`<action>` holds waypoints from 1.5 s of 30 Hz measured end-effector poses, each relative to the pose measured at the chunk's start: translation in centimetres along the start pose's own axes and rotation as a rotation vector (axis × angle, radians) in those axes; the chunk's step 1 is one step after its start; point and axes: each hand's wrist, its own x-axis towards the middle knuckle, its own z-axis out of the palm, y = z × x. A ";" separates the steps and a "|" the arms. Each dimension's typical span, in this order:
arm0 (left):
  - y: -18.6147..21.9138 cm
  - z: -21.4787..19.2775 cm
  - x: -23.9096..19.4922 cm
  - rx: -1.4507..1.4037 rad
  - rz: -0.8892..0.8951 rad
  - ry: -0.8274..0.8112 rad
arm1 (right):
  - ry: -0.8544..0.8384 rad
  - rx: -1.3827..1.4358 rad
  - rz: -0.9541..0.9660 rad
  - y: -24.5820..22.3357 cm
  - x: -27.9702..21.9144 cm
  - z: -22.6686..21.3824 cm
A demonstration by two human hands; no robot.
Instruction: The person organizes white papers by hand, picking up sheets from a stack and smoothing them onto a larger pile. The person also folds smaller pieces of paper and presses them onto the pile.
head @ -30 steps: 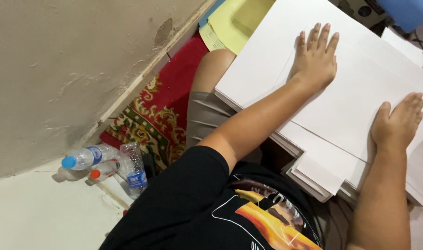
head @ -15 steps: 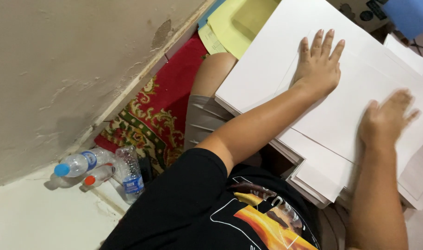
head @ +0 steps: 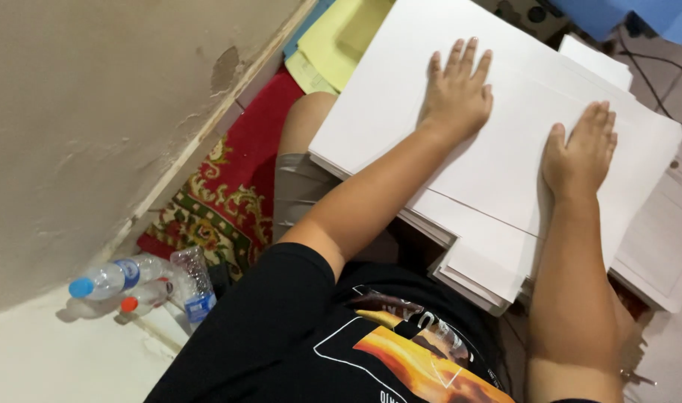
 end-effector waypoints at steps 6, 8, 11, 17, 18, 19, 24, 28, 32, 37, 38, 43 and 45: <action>-0.3 2.4 0.3 0.090 0.047 0.103 | -0.093 -0.011 0.025 4.6 -4.1 -1.6; -0.4 0.3 -1.5 0.090 0.096 -0.017 | -0.097 -0.009 0.019 4.6 -5.9 -1.8; -0.7 -0.8 -5.1 0.057 0.188 -0.171 | -0.118 -0.028 0.005 4.2 -8.4 -2.2; -2.0 -0.3 -9.9 0.043 0.354 -0.187 | -0.119 -0.064 0.001 5.1 -7.5 -1.3; -2.2 -0.2 -9.8 0.063 0.375 -0.185 | -0.120 -0.065 0.005 4.6 -7.2 -1.5; -1.8 -1.0 -9.0 0.062 0.371 -0.187 | -0.124 -0.066 0.002 3.7 -6.6 -1.7; 1.4 -3.5 -4.4 0.059 0.360 -0.381 | -0.135 -0.098 -0.131 1.5 -1.4 1.1; 3.4 -0.1 0.2 0.038 0.416 -0.233 | -0.076 -0.042 -0.263 -2.4 1.3 0.9; 2.2 2.5 4.2 0.012 0.345 -0.172 | -0.179 -0.046 -0.062 -4.5 2.0 -2.2; -1.9 -1.0 3.9 0.009 0.214 -0.103 | -0.103 -0.015 0.051 -0.2 2.4 -2.4; -2.3 -3.4 2.4 -0.016 0.174 -0.177 | -0.124 -0.018 0.100 0.1 1.8 -2.8; -4.1 -5.0 -1.3 -0.007 0.098 -0.272 | -0.117 -0.029 0.109 3.4 -1.5 -2.8; -4.9 -2.8 -1.5 0.065 0.101 -0.135 | -0.091 -0.023 0.019 5.5 -2.5 -1.9</action>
